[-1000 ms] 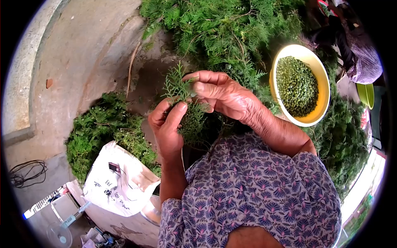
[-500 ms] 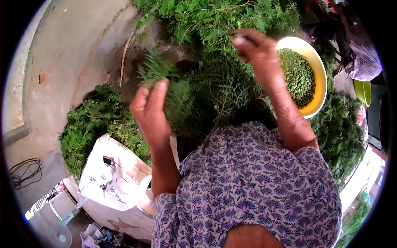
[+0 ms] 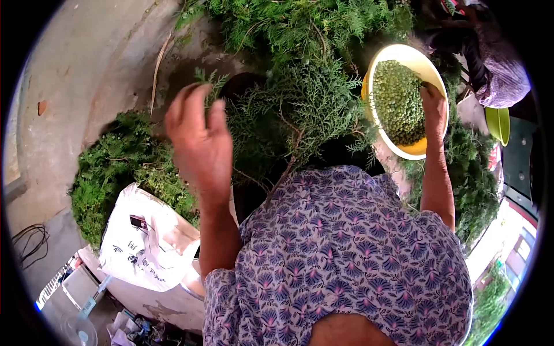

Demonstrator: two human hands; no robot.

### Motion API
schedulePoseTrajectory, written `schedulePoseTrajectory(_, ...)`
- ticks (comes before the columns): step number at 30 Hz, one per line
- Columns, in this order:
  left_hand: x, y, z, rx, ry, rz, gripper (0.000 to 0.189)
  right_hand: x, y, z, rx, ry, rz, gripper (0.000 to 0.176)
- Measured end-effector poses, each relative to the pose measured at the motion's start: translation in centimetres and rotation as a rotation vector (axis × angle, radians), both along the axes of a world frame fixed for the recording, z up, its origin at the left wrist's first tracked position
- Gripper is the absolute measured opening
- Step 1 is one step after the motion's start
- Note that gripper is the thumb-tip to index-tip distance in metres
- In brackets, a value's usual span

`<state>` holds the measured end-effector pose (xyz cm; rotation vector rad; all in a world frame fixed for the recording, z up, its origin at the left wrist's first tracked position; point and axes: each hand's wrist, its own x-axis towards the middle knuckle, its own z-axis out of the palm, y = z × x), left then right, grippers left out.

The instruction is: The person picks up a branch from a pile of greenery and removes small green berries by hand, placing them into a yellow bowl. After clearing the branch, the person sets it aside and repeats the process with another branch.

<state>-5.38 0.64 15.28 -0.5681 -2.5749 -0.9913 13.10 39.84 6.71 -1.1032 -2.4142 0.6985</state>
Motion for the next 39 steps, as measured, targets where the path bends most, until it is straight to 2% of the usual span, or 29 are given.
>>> schedulePoseTrajectory(2, -0.5, 2.2, -0.7, 0.143, -0.081, -0.171, 0.016, -3.3, -3.0, 1.3, -0.106, 0.14, 0.044, 0.028)
schedulePoseTrajectory(3, -1.0, 2.9, -0.9, 0.021, -0.21, -0.202, 0.018, -4.9, -4.6, 1.9, -0.181, 0.186, 0.059, 0.026)
schedulePoseTrajectory(4, -1.4, 3.6, -1.1, -0.102, -0.339, -0.233, 0.028, -6.2, -6.0, 2.2, -0.25, 0.21, 0.154, 0.029)
schedulePoseTrajectory(7, -1.6, 4.9, -2.1, -0.432, -0.539, -0.213, 0.055, -9.0, -11.7, 5.0, -0.272, 0.277, 0.354, 0.017)
schedulePoseTrajectory(8, -1.3, 4.9, -2.9, -0.498, -0.484, -0.246, 0.058, -9.6, -13.0, 5.6, -0.371, 0.323, 0.366, 0.017)
schedulePoseTrajectory(12, -0.4, 5.0, -4.9, -0.505, -0.507, -0.251, 0.057, -10.0, -15.2, 6.0, -0.419, 0.4, 0.471, 0.017)
schedulePoseTrajectory(14, -0.5, 5.2, -5.6, -0.048, -0.848, -0.233, 0.047, -10.1, -15.9, 5.7, -0.436, 0.442, 0.505, 0.016)
schedulePoseTrajectory(15, -0.6, 5.4, -5.4, -0.056, -0.794, -0.196, 0.027, -10.2, -16.3, 5.5, -0.406, 0.436, 0.527, 0.016)
schedulePoseTrajectory(16, -0.4, 5.5, -5.5, -0.054, -0.79, -0.194, 0.027, -10.2, -16.6, 5.2, -0.376, 0.43, 0.549, 0.016)
schedulePoseTrajectory(18, 0.3, 5.9, -5.4, 0.558, -0.966, -0.103, 0.016, -10.2, -17.4, 5.0, -0.401, 0.409, 0.55, 0.016)
schedulePoseTrajectory(19, 0.6, 6.3, -5.0, 0.735, -1.015, -0.066, 0.018, -10.3, -17.5, 5.0, -0.386, 0.415, 0.566, 0.016)
schedulePoseTrajectory(20, 0.8, 6.5, -4.4, 0.734, -1.015, -0.073, 0.018, -10.3, -17.6, 5.0, -0.372, 0.418, 0.581, 0.016)
schedulePoseTrajectory(22, 1.2, 6.7, -3.3, 0.941, -1.029, -0.028, 0.017, -10.5, -17.6, 5.8, -0.342, 0.437, 0.582, 0.016)
schedulePoseTrajectory(27, 1.5, 5.3, -2.6, 0.922, -0.957, -0.057, 0.019, -11.6, -17.8, 8.0, -0.316, 0.499, 0.618, 0.015)
schedulePoseTrajectory(29, 1.7, 5.1, -1.8, 0.868, -0.908, -0.021, 0.017, -12.0, -18.4, 8.4, -0.554, 0.581, 0.649, 0.015)
schedulePoseTrajectory(30, 1.9, 5.1, -1.4, 0.866, -0.907, -0.021, 0.017, -12.2, -18.8, 8.7, -0.555, 0.583, 0.649, 0.015)
schedulePoseTrajectory(32, 2.2, 5.1, -0.9, 0.861, -0.81, -0.089, 0.013, -12.4, -19.6, 9.1, -0.856, 0.545, 0.641, 0.015)
schedulePoseTrajectory(34, 2.6, 4.7, -0.9, 0.896, -0.788, -0.121, 0.011, -12.6, -20.2, 9.1, -0.859, 0.563, 0.647, 0.018)
schedulePoseTrajectory(37, 2.8, 4.0, -0.6, 0.965, -0.821, -0.132, 0.008, -12.2, -20.7, 8.5, -0.252, 0.494, 0.737, 0.03)
schedulePoseTrajectory(38, 2.8, 3.8, -0.6, 1.0, -0.871, -0.114, 0.007, -11.9, -20.8, 7.9, -0.253, 0.493, 0.738, 0.03)
schedulePoseTrajectory(39, 2.8, 3.8, -0.6, 1.027, -0.898, -0.148, 0.008, -11.6, -20.9, 7.5, -0.379, 0.427, 0.721, 0.03)
